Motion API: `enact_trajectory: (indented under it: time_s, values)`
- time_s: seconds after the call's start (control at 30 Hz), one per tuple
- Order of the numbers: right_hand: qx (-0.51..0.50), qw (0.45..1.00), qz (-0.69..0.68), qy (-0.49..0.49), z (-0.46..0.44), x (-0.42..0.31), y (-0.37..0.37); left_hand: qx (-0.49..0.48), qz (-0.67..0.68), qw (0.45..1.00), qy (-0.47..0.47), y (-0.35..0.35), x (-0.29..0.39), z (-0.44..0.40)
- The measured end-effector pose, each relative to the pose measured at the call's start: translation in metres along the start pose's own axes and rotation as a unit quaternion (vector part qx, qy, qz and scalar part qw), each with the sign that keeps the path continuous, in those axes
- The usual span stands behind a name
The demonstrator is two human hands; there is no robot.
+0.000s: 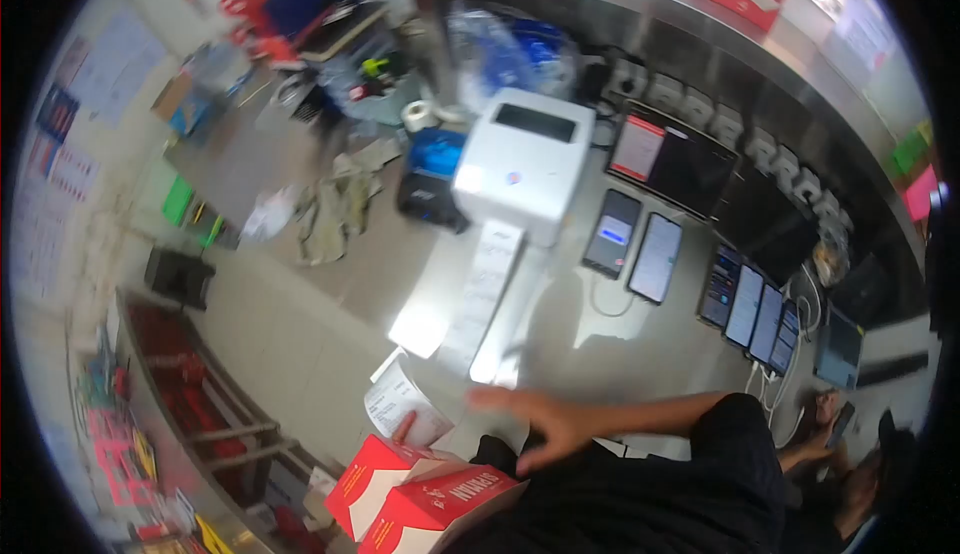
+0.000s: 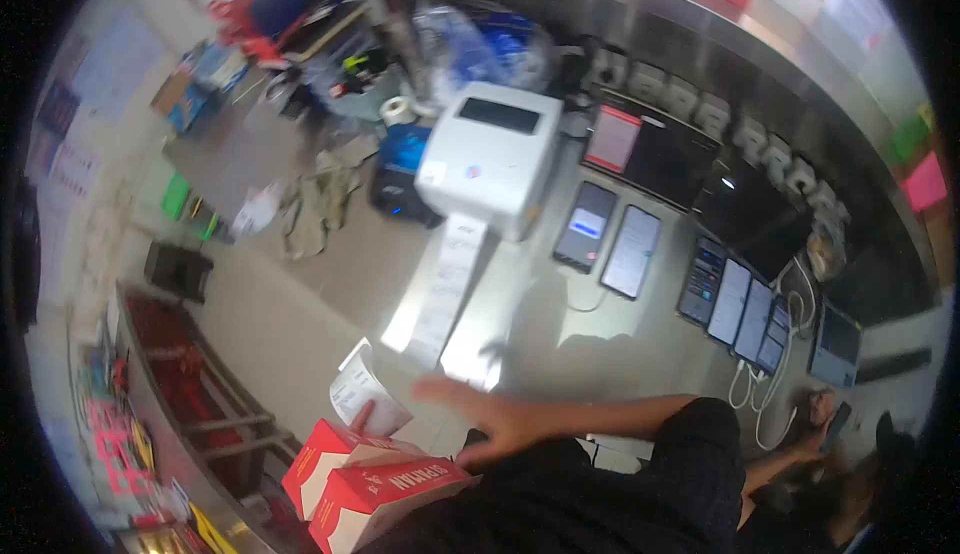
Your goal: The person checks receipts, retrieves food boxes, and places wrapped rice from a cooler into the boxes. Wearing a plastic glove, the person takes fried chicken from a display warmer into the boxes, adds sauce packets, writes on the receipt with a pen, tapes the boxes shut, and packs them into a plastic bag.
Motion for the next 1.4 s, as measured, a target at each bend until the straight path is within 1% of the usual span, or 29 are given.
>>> enact_trajectory:
  time_s: [0.07, 0.23, 0.3, 0.37, 0.43, 0.47, 0.5, 0.53, 0.57, 0.6, 0.63, 0.67, 0.7, 0.73, 0.77, 0.8, 0.87, 0.93, 1.0, 1.03, 1.1, 1.13, 1.17, 1.2, 1.27, 1.3, 1.33, 1.37, 1.4]
  values:
    - [-0.116, 0.983, -0.142, 0.028, -0.027, 0.001, -0.086, 0.033, 0.043, 0.998, -0.038, 0.037, 0.011, 0.015]
    - [-0.301, 0.925, -0.229, 0.028, -0.106, 0.001, -0.239, 0.197, 0.154, 0.949, -0.194, 0.191, 0.035, 0.084]
    - [-0.4, 0.896, -0.189, -0.043, -0.126, 0.005, -0.313, 0.301, 0.17, 0.901, -0.263, 0.269, 0.035, 0.135]
    - [-0.426, 0.875, -0.231, -0.009, -0.128, 0.019, -0.363, 0.425, 0.122, 0.842, -0.309, 0.329, 0.032, 0.183]
    - [-0.433, 0.856, -0.283, -0.006, -0.13, 0.03, -0.429, 0.595, -0.017, 0.748, -0.292, 0.387, 0.018, 0.246]
    - [-0.439, 0.837, -0.323, -0.052, -0.132, 0.031, -0.449, 0.647, -0.034, 0.713, -0.267, 0.406, 0.012, 0.264]
    - [-0.461, 0.826, -0.322, -0.051, -0.133, 0.031, -0.466, 0.663, 0.017, 0.705, -0.252, 0.42, -0.003, 0.277]
    - [-0.457, 0.823, -0.323, -0.091, -0.136, 0.035, -0.481, 0.587, 0.211, 0.719, -0.306, 0.421, -0.014, 0.281]
    - [-0.45, 0.822, -0.324, -0.131, -0.145, 0.039, -0.497, 0.51, 0.406, 0.676, -0.343, 0.422, -0.026, 0.285]
    - [-0.429, 0.83, -0.338, -0.115, -0.152, 0.037, -0.516, 0.435, 0.454, 0.675, -0.384, 0.416, -0.034, 0.288]
    - [-0.436, 0.825, -0.338, -0.12, -0.161, 0.047, -0.54, 0.485, 0.356, 0.727, -0.33, 0.436, -0.06, 0.287]
    - [-0.447, 0.809, -0.323, -0.203, -0.169, 0.058, -0.555, 0.528, 0.252, 0.765, -0.27, 0.454, -0.057, 0.289]
    - [-0.436, 0.803, -0.317, -0.255, -0.183, 0.066, -0.573, 0.557, 0.382, 0.7, -0.234, 0.469, -0.062, 0.27]
    - [-0.421, 0.795, -0.311, -0.307, -0.197, 0.074, -0.591, 0.564, 0.236, 0.759, -0.223, 0.484, -0.049, 0.263]
    - [-0.41, 0.842, -0.265, -0.231, -0.225, 0.073, -0.612, 0.556, 0.086, 0.801, -0.206, 0.499, -0.014, 0.259]
    - [-0.413, 0.838, -0.268, -0.235, -0.247, 0.087, -0.639, 0.547, 0.053, 0.807, -0.218, 0.535, -0.02, 0.242]
    - [-0.427, 0.831, -0.27, -0.235, -0.298, 0.111, -0.702, 0.536, 0.095, 0.811, -0.217, 0.614, 0.01, 0.209]
    - [-0.409, 0.791, -0.333, -0.31, -0.358, 0.12, -0.769, 0.521, 0.191, 0.798, -0.234, 0.686, 0.064, 0.183]
    - [-0.443, 0.775, -0.321, -0.317, -0.418, 0.139, -0.836, 0.537, -0.036, 0.822, -0.186, 0.785, 0.045, 0.153]
    - [-0.468, 0.759, -0.309, -0.332, -0.437, 0.146, -0.86, 0.544, -0.028, 0.819, -0.18, 0.82, 0.043, 0.141]
    - [-0.489, 0.73, -0.301, -0.37, -0.473, 0.146, -0.9, 0.454, 0.129, 0.875, -0.104, 0.874, 0.043, 0.119]
    - [-0.499, 0.707, -0.293, -0.407, -0.483, 0.15, -0.916, 0.461, 0.137, 0.871, -0.1, 0.886, 0.043, 0.114]
    - [-0.505, 0.701, -0.288, -0.413, -0.489, 0.166, -0.933, 0.572, 0.063, 0.816, -0.041, 0.898, 0.042, 0.115]
    - [-0.472, 0.768, -0.21, -0.378, -0.498, 0.184, -0.947, 0.669, -0.014, 0.743, 0.021, 0.907, 0.043, 0.118]
    - [-0.44, 0.82, -0.124, -0.345, -0.51, 0.208, -0.96, 0.686, -0.021, 0.727, 0.004, 0.909, 0.044, 0.115]
    - [-0.463, 0.821, -0.173, -0.288, -0.522, 0.185, -0.958, 0.7, -0.037, 0.712, -0.023, 0.907, 0.049, 0.116]
    - [-0.481, 0.816, -0.22, -0.232, -0.534, 0.159, -0.954, 0.683, -0.141, 0.717, 0.009, 0.906, 0.069, 0.114]
    - [-0.483, 0.813, -0.217, -0.242, -0.545, 0.143, -0.946, 0.68, -0.136, 0.72, 0.019, 0.898, 0.077, 0.121]
    - [-0.519, 0.805, -0.218, -0.187, -0.561, 0.121, -0.94, 0.679, -0.073, 0.728, -0.061, 0.892, 0.089, 0.131]
Point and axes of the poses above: each hand's wrist, its own z-axis away from the middle knuckle, its own y-axis out of the back of the hand, x = y × z, the point moved 4 cm from there along -z, towards the middle knuckle, and after that the axes turned 2 degrees about y, right-handed, at the moved point
